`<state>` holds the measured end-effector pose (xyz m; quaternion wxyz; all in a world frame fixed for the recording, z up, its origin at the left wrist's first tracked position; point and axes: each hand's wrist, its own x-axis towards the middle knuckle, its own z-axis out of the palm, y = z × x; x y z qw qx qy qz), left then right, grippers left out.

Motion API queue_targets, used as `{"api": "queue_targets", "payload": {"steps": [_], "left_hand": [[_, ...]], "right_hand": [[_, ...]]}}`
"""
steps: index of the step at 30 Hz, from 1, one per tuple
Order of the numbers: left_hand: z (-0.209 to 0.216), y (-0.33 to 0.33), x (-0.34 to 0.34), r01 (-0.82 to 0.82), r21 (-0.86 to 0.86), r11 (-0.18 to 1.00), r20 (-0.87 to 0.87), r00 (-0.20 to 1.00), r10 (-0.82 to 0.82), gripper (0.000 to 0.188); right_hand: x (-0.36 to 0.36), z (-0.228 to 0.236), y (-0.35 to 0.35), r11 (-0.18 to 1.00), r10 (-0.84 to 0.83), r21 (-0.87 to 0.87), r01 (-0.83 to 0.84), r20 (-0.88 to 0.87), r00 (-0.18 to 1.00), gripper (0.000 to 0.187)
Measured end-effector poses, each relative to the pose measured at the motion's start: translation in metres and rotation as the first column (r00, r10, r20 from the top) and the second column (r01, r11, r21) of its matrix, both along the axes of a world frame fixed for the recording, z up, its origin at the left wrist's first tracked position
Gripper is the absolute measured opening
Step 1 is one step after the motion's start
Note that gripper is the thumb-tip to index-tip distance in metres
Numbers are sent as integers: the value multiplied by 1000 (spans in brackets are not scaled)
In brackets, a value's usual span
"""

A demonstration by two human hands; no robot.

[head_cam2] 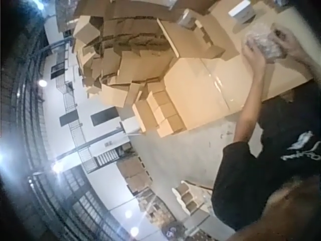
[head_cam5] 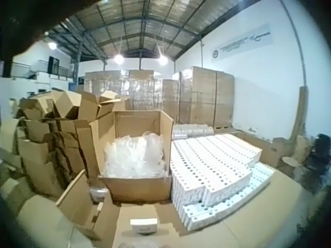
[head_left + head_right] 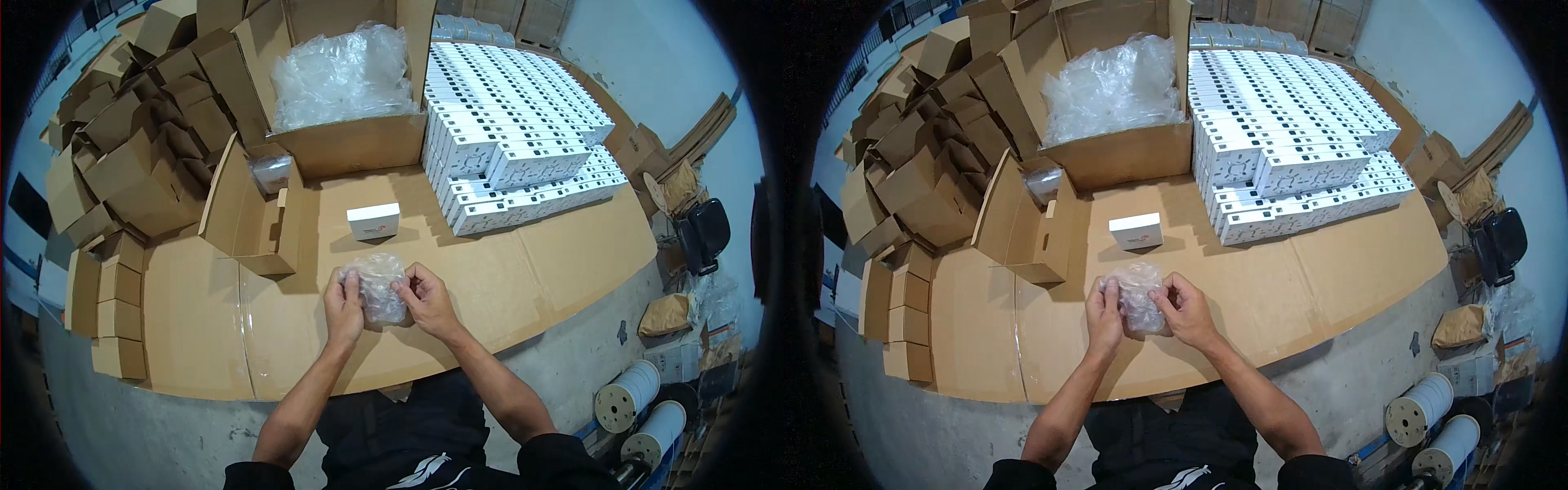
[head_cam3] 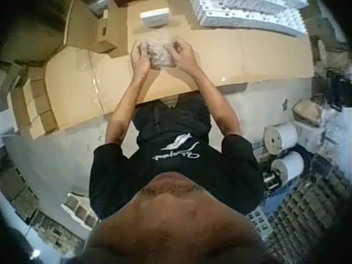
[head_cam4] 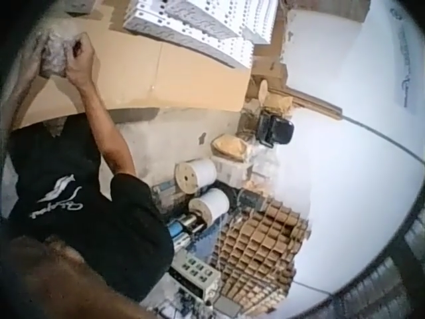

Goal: The person is packing small white boxed products into protective plastic sleeves and then placing them into larger cardboard boxes.

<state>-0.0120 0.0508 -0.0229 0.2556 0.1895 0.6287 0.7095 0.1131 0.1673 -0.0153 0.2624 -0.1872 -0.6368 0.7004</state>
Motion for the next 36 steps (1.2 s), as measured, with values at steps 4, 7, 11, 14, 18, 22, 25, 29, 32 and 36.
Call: {"api": "queue_targets", "payload": {"steps": [4, 7, 11, 14, 18, 22, 25, 29, 32, 36], "left_hand": [[1, 1, -1, -77, 49, 996, -115, 990, 82, 20], [10, 1, 0, -110, 63, 992, -199, 973, 121, 23], [10, -5, -3, -2, -22, 1000, -210, 978, -3, 23], [12, -2, -1, 103, 107, 989, -146, 985, -87, 27], [8, -7, -7, 274, 129, 953, -71, 961, -267, 53], [-1, -11, -16, 312, 46, 949, -104, 946, -306, 61], [10, -8, -12, 225, 64, 972, -72, 973, -220, 61], [39, -5, -13, 160, -13, 987, -568, 811, -139, 46], [27, -9, -19, 303, -45, 952, -472, 833, -288, 28], [16, -14, -28, 438, -114, 892, -174, 875, -452, 12]], "right_hand": [[1, -4, 3, 1000, 7, -4, -8, -43, 999, 14], [-4, 7, 4, 994, -80, 66, 88, -128, 989, 15], [2, 58, 12, 882, 9, 472, 16, -52, 999, 23], [2, 46, 30, 835, 72, 539, -113, 96, 993, 14], [1, 40, 43, 800, -13, 600, -25, 59, 998, 10], [-3, 31, 45, 940, 60, 341, -21, -104, 993, 10], [-5, 30, 43, 967, 126, 237, -97, -109, 986, 13], [-2, 46, 38, 972, 220, 76, -222, 36, 975, 14], [-2, 40, 37, 957, 289, 20, -290, 48, 956, 14], [0, 37, 37, 948, 317, 19, -318, 36, 948, 14]]}}
